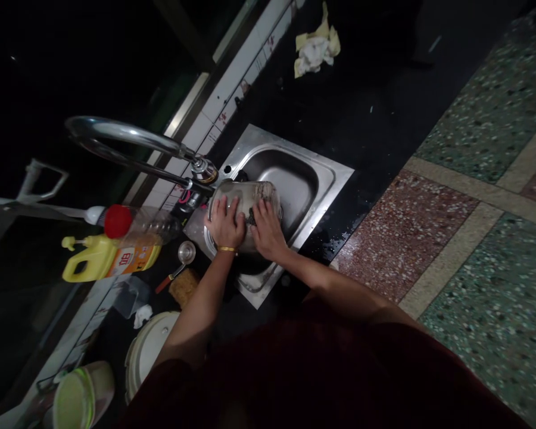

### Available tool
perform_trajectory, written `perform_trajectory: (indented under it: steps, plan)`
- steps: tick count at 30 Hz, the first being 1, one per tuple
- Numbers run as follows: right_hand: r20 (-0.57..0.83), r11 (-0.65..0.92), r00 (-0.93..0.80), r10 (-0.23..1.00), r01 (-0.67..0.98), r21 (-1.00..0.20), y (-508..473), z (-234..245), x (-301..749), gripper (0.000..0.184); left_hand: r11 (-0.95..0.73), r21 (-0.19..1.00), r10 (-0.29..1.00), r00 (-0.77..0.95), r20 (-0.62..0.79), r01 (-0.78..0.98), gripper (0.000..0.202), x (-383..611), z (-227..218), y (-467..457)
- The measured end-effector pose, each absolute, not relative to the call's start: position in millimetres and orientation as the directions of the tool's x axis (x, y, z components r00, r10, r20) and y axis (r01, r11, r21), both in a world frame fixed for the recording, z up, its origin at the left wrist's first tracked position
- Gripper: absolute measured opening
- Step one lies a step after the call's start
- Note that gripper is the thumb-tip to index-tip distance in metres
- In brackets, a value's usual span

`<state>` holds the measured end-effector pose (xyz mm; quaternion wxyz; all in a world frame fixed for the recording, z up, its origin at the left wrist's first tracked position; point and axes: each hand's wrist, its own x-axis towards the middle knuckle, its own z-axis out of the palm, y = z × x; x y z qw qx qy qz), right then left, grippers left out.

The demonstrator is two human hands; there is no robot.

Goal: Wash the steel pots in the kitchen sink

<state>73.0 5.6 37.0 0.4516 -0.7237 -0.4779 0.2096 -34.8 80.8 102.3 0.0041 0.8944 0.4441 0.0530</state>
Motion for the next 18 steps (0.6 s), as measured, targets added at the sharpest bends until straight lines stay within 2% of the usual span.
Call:
perform_trajectory:
  steps: [5,11,16,18]
  plan:
    - [-0.008,-0.237,0.497,0.868,0.398,-0.886,51,29,113,0.063,-0.604,0.042,0.796,0.598,0.096,0.796,0.051,-33,104,80]
    - [0.116,-0.161,0.529,0.840,0.448,-0.880,2,29,77,0.066,-0.609,0.043,0.790,0.601,0.117,0.792,0.052,-36,101,80]
    - [0.047,-0.192,0.442,0.896,0.480,-0.856,62,33,125,0.055,-0.605,0.022,0.793,0.601,0.099,0.796,0.051,-36,101,80]
    - [0.073,-0.157,0.421,0.904,0.488,-0.859,75,32,137,0.053,-0.595,0.014,0.802,0.592,0.086,0.804,0.051,-36,102,79]
